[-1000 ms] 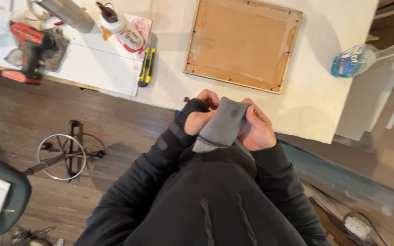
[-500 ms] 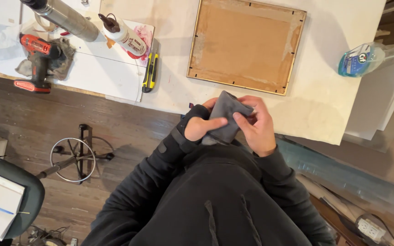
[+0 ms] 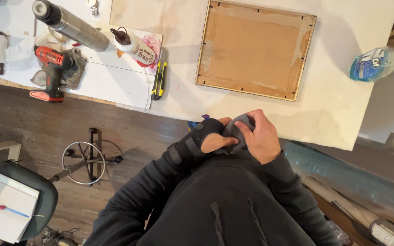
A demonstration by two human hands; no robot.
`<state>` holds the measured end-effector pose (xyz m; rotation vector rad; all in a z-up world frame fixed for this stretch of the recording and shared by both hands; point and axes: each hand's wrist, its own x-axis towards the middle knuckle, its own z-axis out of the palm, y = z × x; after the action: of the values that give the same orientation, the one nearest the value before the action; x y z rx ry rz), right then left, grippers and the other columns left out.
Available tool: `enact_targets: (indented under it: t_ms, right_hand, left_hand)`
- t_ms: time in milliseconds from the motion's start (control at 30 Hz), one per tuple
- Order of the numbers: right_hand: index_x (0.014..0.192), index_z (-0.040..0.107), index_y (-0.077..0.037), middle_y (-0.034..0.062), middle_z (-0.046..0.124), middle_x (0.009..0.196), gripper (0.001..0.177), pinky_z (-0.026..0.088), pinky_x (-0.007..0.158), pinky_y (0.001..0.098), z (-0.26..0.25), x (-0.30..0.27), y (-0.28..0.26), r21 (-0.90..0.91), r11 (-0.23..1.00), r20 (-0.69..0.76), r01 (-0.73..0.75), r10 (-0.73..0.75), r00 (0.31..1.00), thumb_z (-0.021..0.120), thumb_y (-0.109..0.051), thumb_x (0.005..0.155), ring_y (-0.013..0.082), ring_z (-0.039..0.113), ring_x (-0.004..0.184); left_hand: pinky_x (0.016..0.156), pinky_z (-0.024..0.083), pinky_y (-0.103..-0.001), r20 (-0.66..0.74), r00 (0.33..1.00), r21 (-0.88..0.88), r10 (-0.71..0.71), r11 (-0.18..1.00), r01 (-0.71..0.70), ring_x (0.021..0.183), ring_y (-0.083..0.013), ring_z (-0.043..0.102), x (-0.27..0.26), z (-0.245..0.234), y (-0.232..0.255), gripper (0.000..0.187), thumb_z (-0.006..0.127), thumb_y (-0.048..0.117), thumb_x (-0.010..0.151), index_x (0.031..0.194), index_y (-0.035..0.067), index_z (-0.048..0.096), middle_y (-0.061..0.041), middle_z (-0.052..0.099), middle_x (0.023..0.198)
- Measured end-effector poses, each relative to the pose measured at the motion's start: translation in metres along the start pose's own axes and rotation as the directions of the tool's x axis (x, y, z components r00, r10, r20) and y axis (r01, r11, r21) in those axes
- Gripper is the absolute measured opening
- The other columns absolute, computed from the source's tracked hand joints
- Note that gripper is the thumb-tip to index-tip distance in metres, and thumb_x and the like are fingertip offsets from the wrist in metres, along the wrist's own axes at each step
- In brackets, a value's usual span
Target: The recorder is assembling a picture frame, including placing a photograph and sealing the back with tape.
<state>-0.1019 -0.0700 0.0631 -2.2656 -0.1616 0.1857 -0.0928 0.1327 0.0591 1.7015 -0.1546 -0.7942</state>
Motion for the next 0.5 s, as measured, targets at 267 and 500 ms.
enact_targets:
  t_ms: [267,500]
  right_hand:
    - [0.104,0.057,0.0,0.0181,0.065,0.082,0.044,0.053,0.066,0.0405,-0.004,0.016,-0.004,0.021,0.984,-0.113,-0.177,0.178,0.978,0.08,-0.034,0.089,0.0351,0.066,0.072]
    - [0.099,0.066,-0.004,0.0162,0.067,0.088,0.035,0.051,0.071,0.0388,0.002,0.031,-0.026,-0.037,0.998,-0.171,0.049,-0.054,0.984,0.074,-0.038,0.099,0.0345,0.064,0.079]
  left_hand:
    - [0.088,0.054,-0.036,-0.094,0.949,0.229,0.302,0.934,-0.275,0.103,-0.027,0.07,0.005,-0.004,-0.043,0.034,0.077,0.025,0.082,0.11,0.008,0.071,-0.019,0.075,0.114]
    - [0.089,0.054,-0.032,-0.024,0.995,-0.143,0.093,0.985,-0.096,0.103,-0.0169,0.069,0.001,-0.031,-0.025,0.041,0.068,0.024,0.09,0.126,0.004,0.066,-0.013,0.074,0.112]
